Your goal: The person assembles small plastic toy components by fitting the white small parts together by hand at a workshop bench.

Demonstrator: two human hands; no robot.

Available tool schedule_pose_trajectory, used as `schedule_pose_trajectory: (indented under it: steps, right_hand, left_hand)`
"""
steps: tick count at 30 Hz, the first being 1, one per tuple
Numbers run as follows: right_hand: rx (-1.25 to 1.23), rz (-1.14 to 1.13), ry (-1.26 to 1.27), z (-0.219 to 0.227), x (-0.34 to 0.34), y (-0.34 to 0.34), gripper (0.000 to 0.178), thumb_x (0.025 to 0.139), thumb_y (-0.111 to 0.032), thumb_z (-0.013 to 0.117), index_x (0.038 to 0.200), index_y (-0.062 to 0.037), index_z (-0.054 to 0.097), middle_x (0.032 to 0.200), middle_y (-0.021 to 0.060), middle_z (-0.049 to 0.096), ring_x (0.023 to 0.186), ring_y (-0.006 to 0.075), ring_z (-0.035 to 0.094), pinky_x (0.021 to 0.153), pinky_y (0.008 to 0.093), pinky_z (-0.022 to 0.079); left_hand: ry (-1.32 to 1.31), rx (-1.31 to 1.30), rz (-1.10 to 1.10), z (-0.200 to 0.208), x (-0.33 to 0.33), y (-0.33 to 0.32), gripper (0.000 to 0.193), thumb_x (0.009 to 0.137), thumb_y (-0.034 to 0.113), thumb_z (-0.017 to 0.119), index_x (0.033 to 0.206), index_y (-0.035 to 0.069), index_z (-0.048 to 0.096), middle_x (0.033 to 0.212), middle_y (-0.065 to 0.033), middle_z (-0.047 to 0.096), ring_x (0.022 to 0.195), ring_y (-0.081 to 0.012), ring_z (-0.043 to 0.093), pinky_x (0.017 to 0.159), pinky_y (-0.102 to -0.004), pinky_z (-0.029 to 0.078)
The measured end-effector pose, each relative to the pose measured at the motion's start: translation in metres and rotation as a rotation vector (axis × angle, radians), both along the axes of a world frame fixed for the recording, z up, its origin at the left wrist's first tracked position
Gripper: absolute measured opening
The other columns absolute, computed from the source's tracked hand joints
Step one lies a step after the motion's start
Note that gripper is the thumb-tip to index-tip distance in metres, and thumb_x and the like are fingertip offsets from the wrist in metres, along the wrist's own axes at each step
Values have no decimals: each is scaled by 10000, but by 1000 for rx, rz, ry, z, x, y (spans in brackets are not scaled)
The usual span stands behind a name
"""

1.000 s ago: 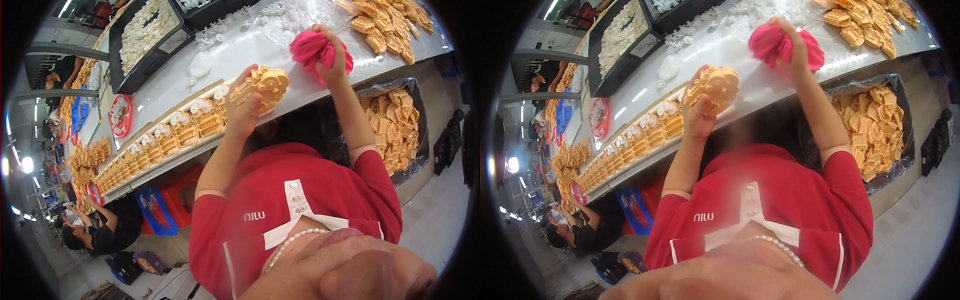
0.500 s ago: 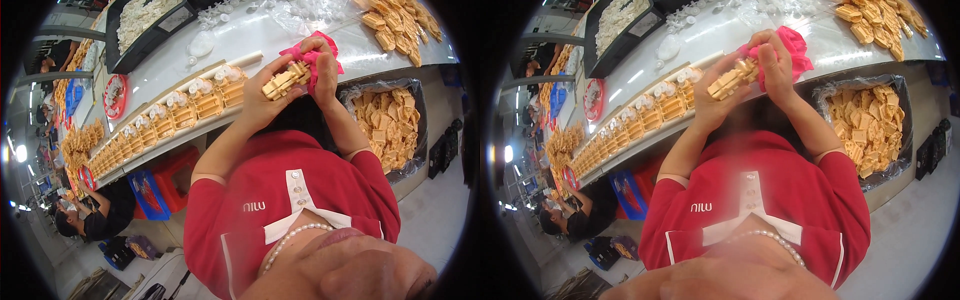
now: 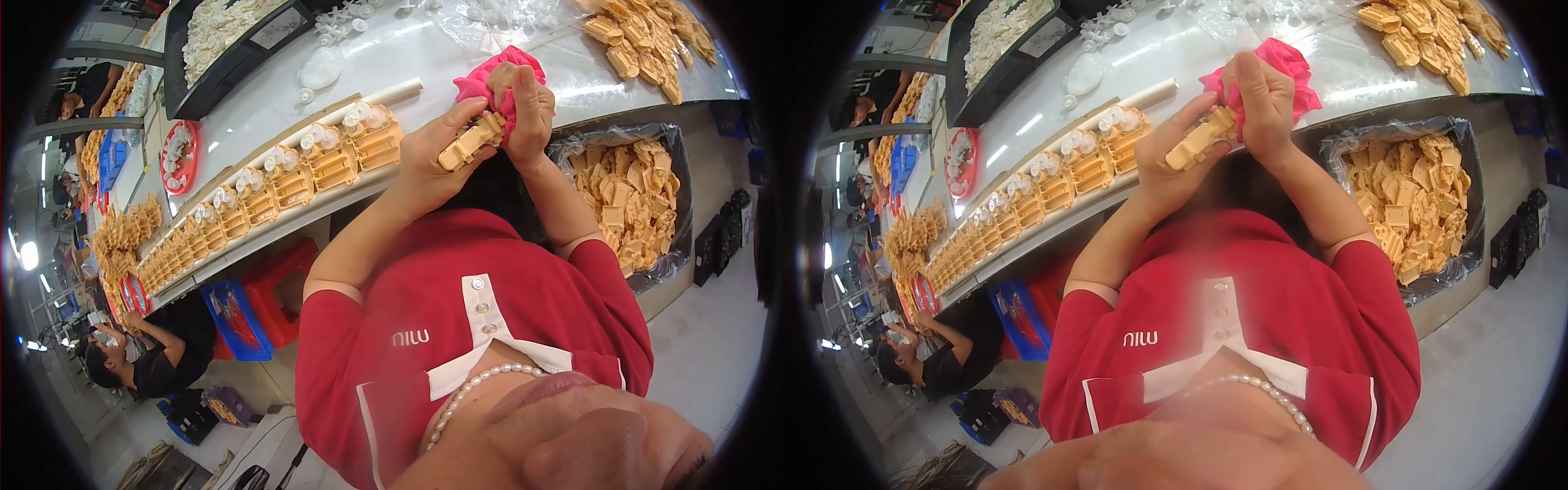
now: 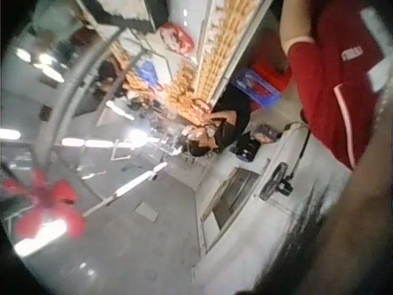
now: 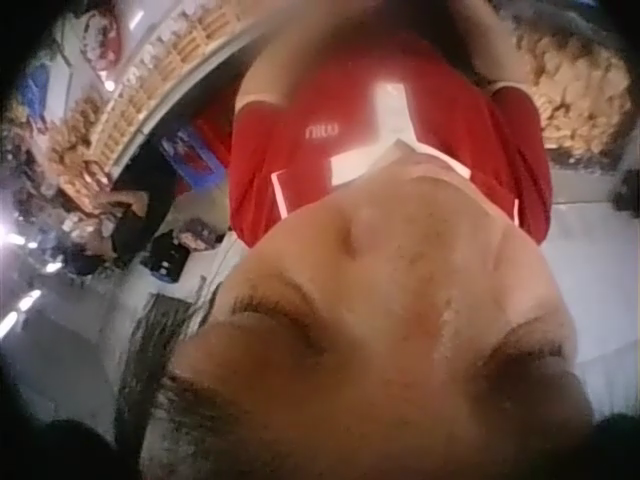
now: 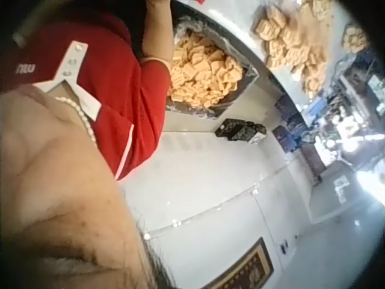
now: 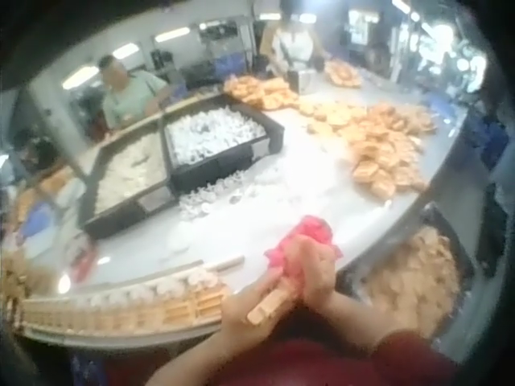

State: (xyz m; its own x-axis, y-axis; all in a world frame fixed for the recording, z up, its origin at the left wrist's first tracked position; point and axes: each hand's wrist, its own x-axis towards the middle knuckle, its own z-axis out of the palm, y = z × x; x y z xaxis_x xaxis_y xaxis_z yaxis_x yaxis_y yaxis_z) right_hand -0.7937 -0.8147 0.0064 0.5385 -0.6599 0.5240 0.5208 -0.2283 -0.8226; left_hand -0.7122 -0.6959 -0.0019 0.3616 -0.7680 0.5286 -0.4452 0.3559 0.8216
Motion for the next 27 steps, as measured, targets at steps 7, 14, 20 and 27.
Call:
schedule_pose_trajectory:
  steps: [7,14,20,27]
  right_hand:
    - [269,32,-33,-6,-3,-13,460,984,-339,328,653,-49,463,656,36,467,640,113,436,610,254,363]
    - [707,157,-270,3,-7,-35,410,966,-346,371,667,-75,441,655,49,465,647,153,463,647,268,399]
    - [591,-248,-193,-4,-15,-81,367,946,-342,449,703,-75,511,691,26,514,665,133,484,683,260,418]
    - [525,-179,79,-9,-13,-55,387,926,-365,491,703,-52,536,638,9,498,593,89,459,570,228,384]
  left_hand:
    - [-86,-67,-7,-2,0,-6,531,722,70,750,1206,12,538,1028,-121,645,864,-173,640,742,-264,498]
    - [134,89,-116,3,4,-1,517,742,101,740,1208,46,523,1094,-113,619,956,-198,624,808,-290,509]
    - [1247,-10,-407,-3,16,-5,552,836,254,650,1274,9,420,1190,-137,537,1056,-256,565,899,-382,490]
    - [1817,23,-366,0,14,-10,496,890,358,547,1250,37,429,1191,-157,526,1097,-307,530,916,-461,475]
